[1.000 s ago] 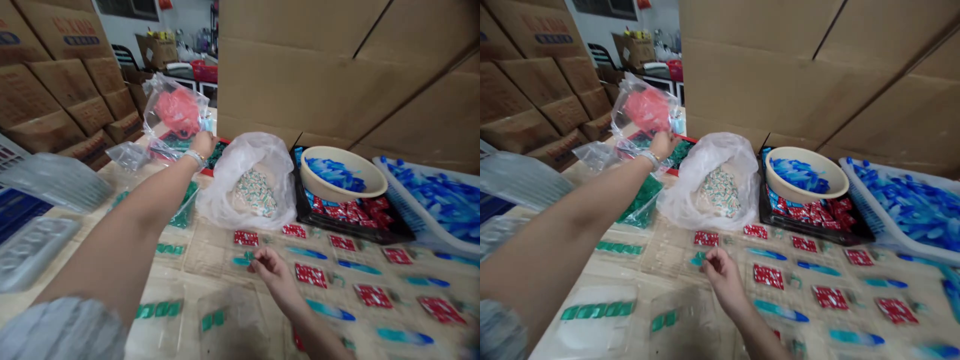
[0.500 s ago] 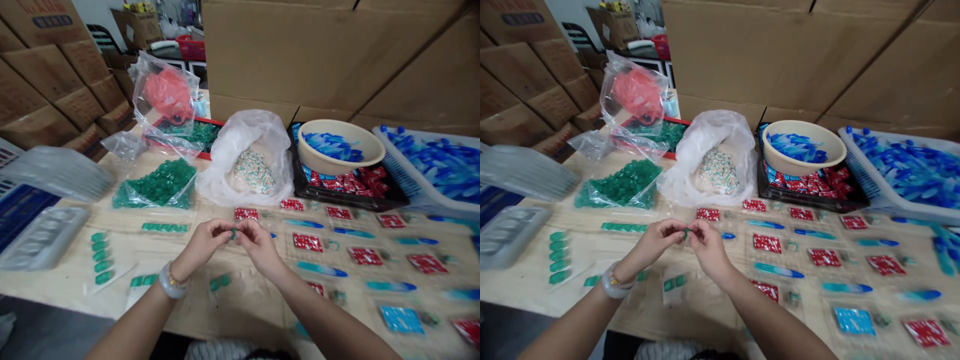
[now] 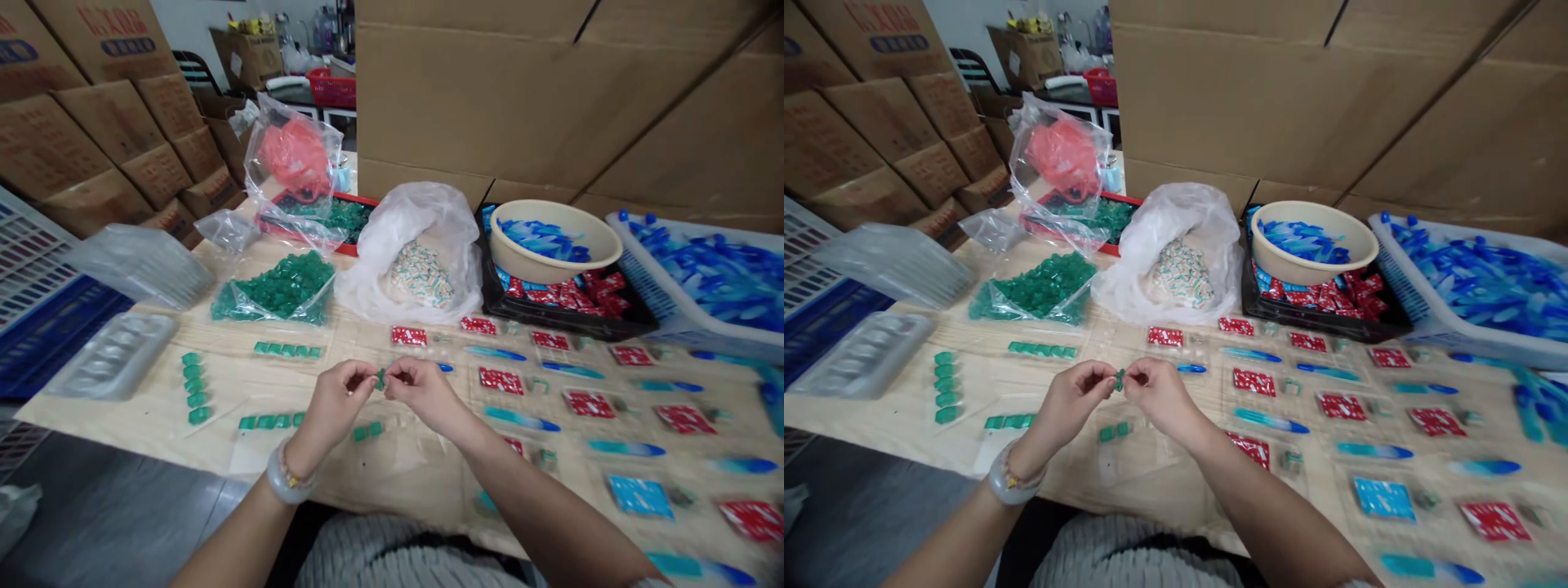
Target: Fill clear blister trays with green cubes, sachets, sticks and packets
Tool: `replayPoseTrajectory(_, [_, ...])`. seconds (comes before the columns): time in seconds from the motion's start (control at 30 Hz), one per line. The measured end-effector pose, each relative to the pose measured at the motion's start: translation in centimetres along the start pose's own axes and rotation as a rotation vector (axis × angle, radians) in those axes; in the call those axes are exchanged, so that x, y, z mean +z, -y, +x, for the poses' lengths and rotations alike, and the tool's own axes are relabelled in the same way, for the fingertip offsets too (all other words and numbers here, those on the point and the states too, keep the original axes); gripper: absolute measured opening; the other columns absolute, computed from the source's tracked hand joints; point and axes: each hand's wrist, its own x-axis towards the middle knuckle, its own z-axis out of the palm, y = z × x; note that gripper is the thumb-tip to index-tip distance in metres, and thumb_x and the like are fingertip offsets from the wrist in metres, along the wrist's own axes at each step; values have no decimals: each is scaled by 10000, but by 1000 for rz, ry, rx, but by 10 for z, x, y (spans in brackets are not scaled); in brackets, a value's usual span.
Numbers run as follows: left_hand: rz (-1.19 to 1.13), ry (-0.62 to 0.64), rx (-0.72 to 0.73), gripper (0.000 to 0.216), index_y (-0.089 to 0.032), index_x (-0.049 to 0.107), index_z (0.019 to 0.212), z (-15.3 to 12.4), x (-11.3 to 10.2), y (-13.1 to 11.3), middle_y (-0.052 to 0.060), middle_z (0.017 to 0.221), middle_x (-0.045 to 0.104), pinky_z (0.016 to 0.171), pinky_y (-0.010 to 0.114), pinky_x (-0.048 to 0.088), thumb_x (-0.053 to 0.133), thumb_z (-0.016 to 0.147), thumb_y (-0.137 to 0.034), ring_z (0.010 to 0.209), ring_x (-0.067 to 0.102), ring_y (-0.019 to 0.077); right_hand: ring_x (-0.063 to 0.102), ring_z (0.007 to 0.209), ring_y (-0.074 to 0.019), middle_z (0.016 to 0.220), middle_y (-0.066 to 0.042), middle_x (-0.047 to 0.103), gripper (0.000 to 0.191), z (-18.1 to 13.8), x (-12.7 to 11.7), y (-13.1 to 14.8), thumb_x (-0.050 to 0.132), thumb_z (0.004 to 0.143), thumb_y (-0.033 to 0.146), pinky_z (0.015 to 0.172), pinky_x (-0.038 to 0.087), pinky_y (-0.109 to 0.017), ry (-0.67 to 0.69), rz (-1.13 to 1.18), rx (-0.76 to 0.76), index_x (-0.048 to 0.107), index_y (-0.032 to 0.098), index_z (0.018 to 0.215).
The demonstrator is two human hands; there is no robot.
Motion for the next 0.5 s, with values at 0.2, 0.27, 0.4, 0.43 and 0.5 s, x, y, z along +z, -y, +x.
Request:
replayPoseTrajectory(0.2, [-470,72,-194,180,-142,572,756,-10,-1,1,-9,619,566,580,230,425,622,656,-282,569,521,101,572,505,-116,542,30,567,252,-10,3,7,675,570,338,584,473,-294,155,515,210,517,150,627])
replayPoseTrajectory(0.27, [-548,48,-213,195,-144,568,769,-12,1,4,-10,631,566,589,235,430,633,646,-281,576,526,101,575,512,-116,551,21,580,273,-13,6,8,676,576,363,602,481,-305,148,554,218,518,150,642])
replayPoseTrajectory(0.4, [-375,-50,-133,161,-140,571,739,-16,3,7,-9,641,561,577,222,422,623,658,-268,572,517,97,553,540,-104,557,21,560,206,-15,9,4,625,634,335,600,472,-275,77,332,136,533,152,661])
replayPoseTrajectory(0.43, [-316,-59,-109,153,-140,572,740,-17,3,7,-6,645,562,577,222,420,612,669,-270,577,517,100,543,539,-100,562,22,553,172,-14,9,2,608,645,308,587,466,-264,63,265,106,535,153,663])
replayPoseTrajectory(0.5, [-218,-49,-66,143,-144,575,756,-18,1,6,3,665,571,589,223,421,583,698,-274,604,524,110,520,527,-93,561,25,539,101,-13,8,-1,567,662,253,549,445,-241,62,154,54,540,156,656])
